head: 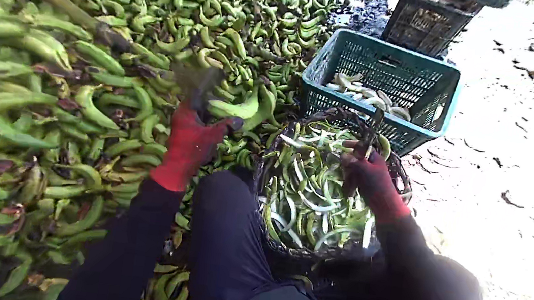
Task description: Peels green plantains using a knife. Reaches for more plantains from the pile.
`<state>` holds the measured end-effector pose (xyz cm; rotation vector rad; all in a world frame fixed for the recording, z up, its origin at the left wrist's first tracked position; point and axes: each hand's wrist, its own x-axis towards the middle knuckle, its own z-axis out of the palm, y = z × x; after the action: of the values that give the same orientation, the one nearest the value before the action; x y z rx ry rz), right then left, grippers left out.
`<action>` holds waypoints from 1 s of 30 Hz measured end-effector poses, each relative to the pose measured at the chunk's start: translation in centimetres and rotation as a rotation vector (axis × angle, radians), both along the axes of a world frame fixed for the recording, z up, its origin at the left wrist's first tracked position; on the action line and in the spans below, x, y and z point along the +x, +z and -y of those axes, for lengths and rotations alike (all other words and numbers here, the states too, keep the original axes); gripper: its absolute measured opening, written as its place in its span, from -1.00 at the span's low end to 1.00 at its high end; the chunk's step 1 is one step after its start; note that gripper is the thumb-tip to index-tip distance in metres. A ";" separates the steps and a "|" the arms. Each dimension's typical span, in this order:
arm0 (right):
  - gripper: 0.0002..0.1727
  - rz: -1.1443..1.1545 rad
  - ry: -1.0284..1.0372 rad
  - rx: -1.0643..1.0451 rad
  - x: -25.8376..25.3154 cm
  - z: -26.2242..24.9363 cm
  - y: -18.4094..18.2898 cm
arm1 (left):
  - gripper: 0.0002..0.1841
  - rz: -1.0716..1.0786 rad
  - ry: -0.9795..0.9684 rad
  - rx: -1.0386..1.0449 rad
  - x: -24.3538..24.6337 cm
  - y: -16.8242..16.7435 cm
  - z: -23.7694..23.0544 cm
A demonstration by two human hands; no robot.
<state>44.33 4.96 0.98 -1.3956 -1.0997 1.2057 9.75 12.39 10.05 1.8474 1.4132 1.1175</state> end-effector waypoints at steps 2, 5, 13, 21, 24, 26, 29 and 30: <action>-0.44 -0.068 -0.042 0.040 0.1 0.0 -0.3 | -0.05 0.228 -0.216 -0.027 5.0 0.0 -1.6; -0.31 -0.187 -0.160 0.173 0.7 -0.2 0.4 | -0.20 0.484 -0.454 -0.136 12.3 -0.2 -2.1; -0.63 0.009 -0.368 0.119 0.8 0.7 0.2 | -0.42 0.525 -0.213 -0.582 20.3 -5.9 -3.4; -0.61 0.099 -0.032 -0.150 -2.7 3.0 -2.0 | -0.52 0.369 0.058 -0.395 15.7 -10.2 -9.9; -0.53 0.312 0.266 -0.332 -2.7 4.3 -2.7 | -0.47 0.389 0.306 -0.260 11.5 -9.2 -13.5; -0.39 0.433 0.443 -0.393 -3.1 3.8 -3.8 | -0.43 0.382 0.295 -0.253 11.4 -8.2 -12.4; -0.53 0.395 0.283 -0.322 -2.8 2.1 -3.8 | -0.40 0.493 0.140 -0.340 15.1 -8.3 -8.4; -0.59 0.313 0.189 -0.272 -2.6 1.7 -3.6 | -0.43 0.532 0.110 -0.347 16.4 -8.7 -7.1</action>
<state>41.70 3.26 -2.64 -1.7640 -1.3449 1.3394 26.15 19.45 1.32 1.1340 1.2964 1.2112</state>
